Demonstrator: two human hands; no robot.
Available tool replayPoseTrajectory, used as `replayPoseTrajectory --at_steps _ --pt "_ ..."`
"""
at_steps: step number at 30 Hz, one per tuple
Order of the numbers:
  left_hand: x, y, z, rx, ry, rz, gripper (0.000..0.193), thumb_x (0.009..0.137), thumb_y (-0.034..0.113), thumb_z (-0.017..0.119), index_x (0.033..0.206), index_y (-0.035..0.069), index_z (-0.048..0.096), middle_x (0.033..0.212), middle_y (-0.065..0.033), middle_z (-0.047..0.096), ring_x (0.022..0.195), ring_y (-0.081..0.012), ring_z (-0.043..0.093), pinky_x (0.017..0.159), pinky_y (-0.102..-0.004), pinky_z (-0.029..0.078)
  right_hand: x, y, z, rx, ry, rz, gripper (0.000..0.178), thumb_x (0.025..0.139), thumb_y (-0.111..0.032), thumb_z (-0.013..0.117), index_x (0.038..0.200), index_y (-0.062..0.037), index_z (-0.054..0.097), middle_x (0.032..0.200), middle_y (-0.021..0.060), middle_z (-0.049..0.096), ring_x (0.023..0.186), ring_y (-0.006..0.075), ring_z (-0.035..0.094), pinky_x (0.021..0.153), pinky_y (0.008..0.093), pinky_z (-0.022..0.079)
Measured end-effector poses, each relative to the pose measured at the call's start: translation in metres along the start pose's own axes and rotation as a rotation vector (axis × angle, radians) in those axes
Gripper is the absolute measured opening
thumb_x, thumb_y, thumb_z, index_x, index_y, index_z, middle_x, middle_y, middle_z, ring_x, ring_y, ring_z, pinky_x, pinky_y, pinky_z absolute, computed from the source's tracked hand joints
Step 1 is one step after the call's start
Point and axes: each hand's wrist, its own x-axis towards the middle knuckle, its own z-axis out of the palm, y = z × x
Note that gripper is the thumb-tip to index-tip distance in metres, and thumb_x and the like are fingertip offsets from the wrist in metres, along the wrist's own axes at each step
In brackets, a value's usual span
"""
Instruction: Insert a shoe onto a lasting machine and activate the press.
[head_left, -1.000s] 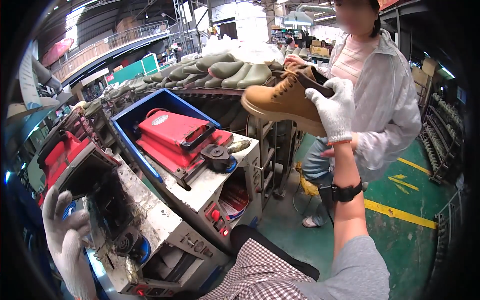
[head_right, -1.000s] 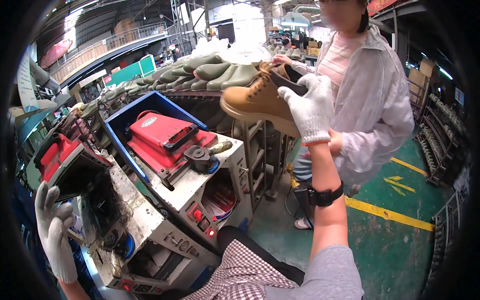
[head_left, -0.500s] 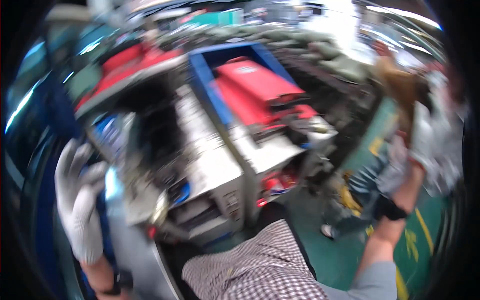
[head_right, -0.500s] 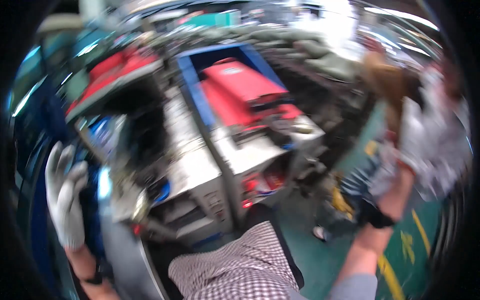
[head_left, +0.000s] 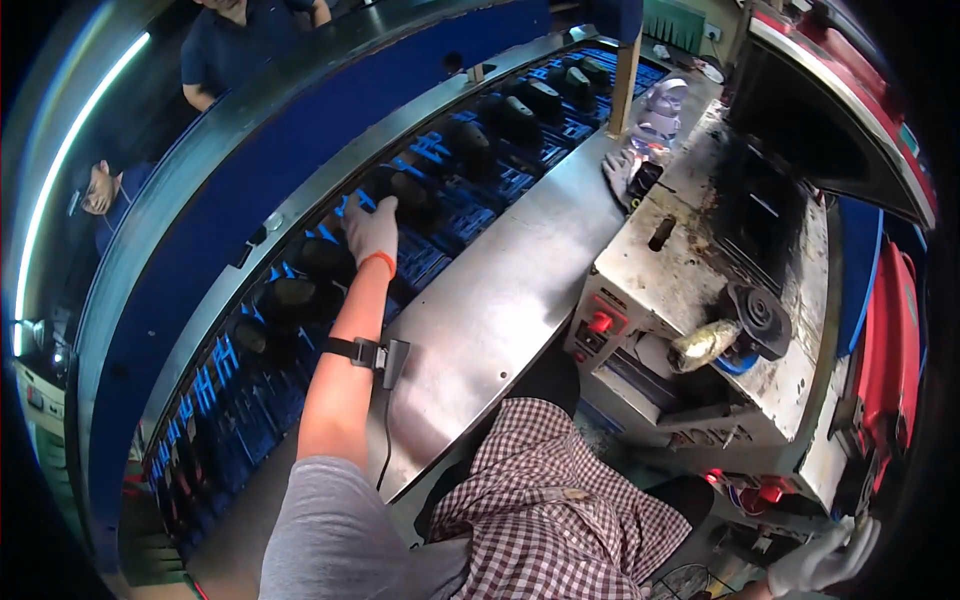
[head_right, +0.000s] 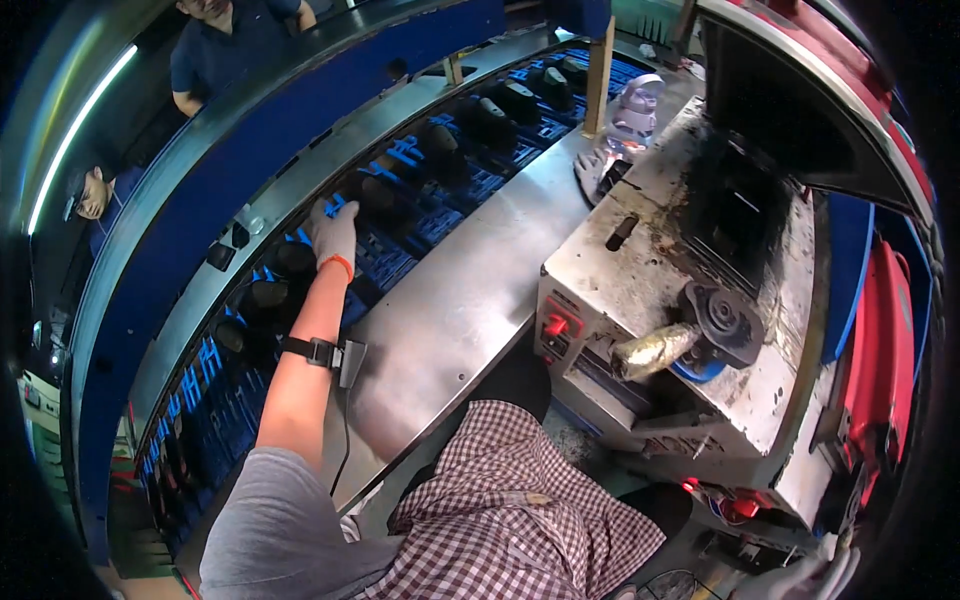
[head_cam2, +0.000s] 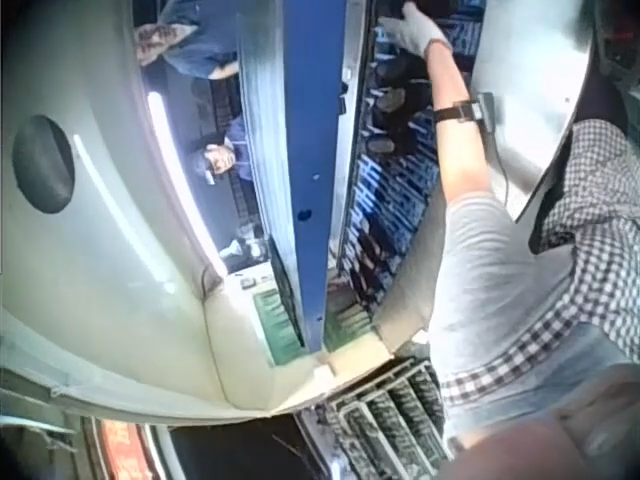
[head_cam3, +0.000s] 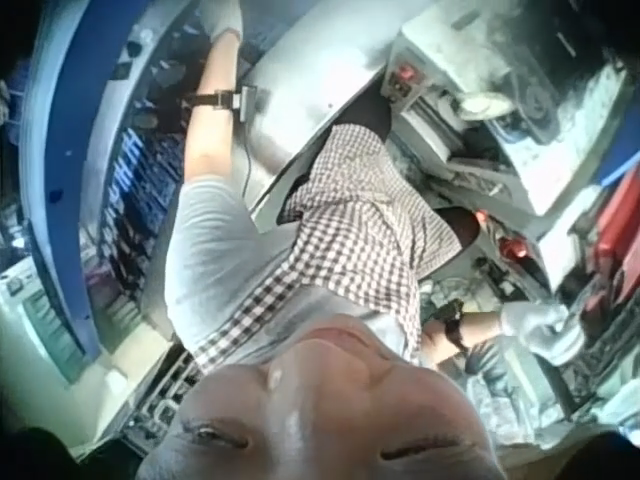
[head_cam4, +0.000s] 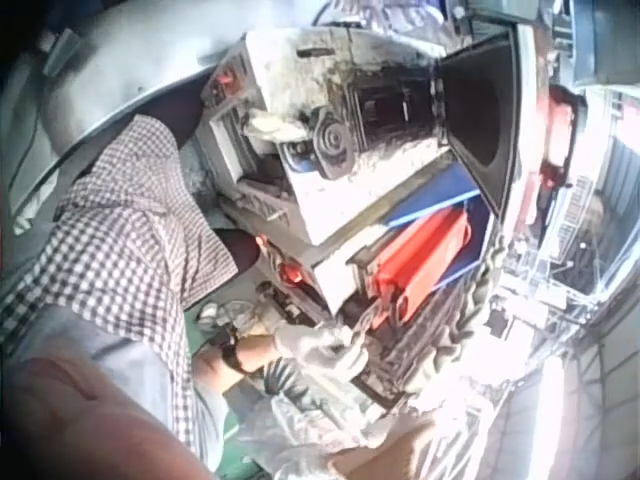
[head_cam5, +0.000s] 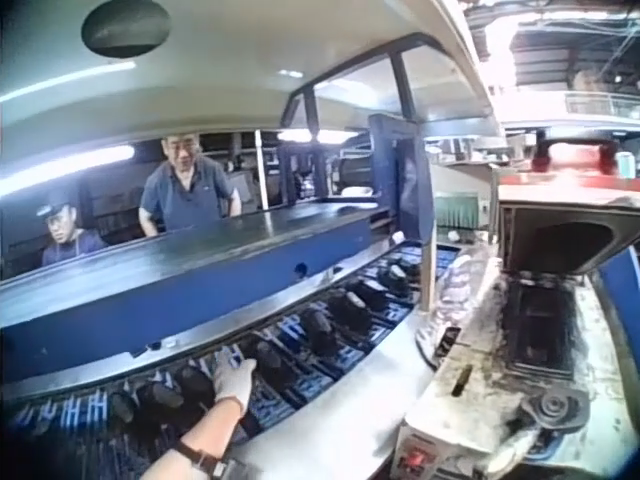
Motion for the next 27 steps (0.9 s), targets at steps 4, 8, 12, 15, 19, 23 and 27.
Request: replayPoseTrajectory --at_steps 4,8,12,15,19,23,27 --pt "0.047 -0.062 0.018 -0.227 -0.207 -0.335 0.091 0.083 0.044 0.084 0.153 -0.004 0.05 0.16 -0.0285 0.048 0.149 -0.0388 0.045 0.123 -0.0431 0.037 -0.005 -0.05 0.053 0.041 -0.053 -0.095 0.033 0.102 0.005 0.065 0.135 0.0075 0.06 0.142 0.0232 0.06 0.127 0.0326 0.062 0.107 0.0424 0.052" --pt "0.071 -0.079 0.087 -0.226 -0.205 -0.545 0.106 0.083 0.059 0.083 0.165 0.01 0.036 0.171 -0.0147 0.035 0.154 -0.037 0.037 0.121 -0.0544 0.035 0.0 -0.087 0.079 0.041 -0.195 -0.091 0.029 0.105 -0.004 0.061 0.132 0.0084 0.058 0.141 0.0264 0.058 0.128 0.0392 0.059 0.112 0.0503 0.046" --pt "0.1 -0.099 0.161 -0.313 -0.415 -0.624 0.075 0.08 0.045 0.087 0.138 0.003 0.065 0.138 -0.0137 0.067 0.123 -0.0292 0.062 0.107 -0.0487 0.05 0.005 -0.114 0.088 0.144 -0.254 -0.015 0.032 0.097 -0.001 0.069 0.128 -0.0006 0.062 0.136 0.0222 0.061 0.125 0.0363 0.06 0.111 0.0482 0.045" --pt "0.123 -0.124 0.185 -0.134 -0.338 -0.526 0.057 0.076 0.036 0.087 0.121 0.002 0.074 0.119 -0.0118 0.075 0.1 -0.027 0.071 0.091 -0.0449 0.059 0.005 -0.124 0.088 0.1 -0.282 -0.01 0.034 0.089 0.005 0.07 0.122 -0.0049 0.066 0.129 0.0208 0.062 0.122 0.0361 0.06 0.109 0.0459 0.045" --pt "0.13 -0.162 0.142 -0.643 -0.662 -0.724 0.027 0.089 0.033 0.07 0.103 0.01 0.071 0.106 -0.0084 0.075 0.098 -0.0273 0.073 0.087 -0.0475 0.062 0.009 -0.132 0.092 0.251 -0.27 0.011 0.044 0.079 0.015 0.064 0.118 -0.0051 0.067 0.13 0.0216 0.06 0.123 0.0382 0.059 0.109 0.0481 0.046" --pt "0.092 -0.182 0.087 -1.102 -0.563 -0.851 0.015 0.092 0.02 0.069 0.101 0.009 0.071 0.106 -0.0081 0.076 0.101 -0.0267 0.075 0.093 -0.0479 0.062 0.026 -0.146 0.109 0.384 -0.311 0.01 0.046 0.076 0.013 0.068 0.117 -0.0071 0.069 0.131 0.0218 0.06 0.122 0.0389 0.061 0.105 0.0478 0.049" --pt "0.061 -0.165 0.073 -1.457 -0.704 -0.826 0.019 0.089 0.009 0.069 0.106 0.001 0.071 0.117 -0.0128 0.076 0.109 -0.0289 0.074 0.097 -0.0462 0.061 0.051 -0.175 0.136 0.574 -0.297 -0.085 0.044 0.073 0.009 0.073 0.113 -0.0096 0.074 0.125 0.0173 0.065 0.115 0.0355 0.064 0.098 0.0453 0.052"
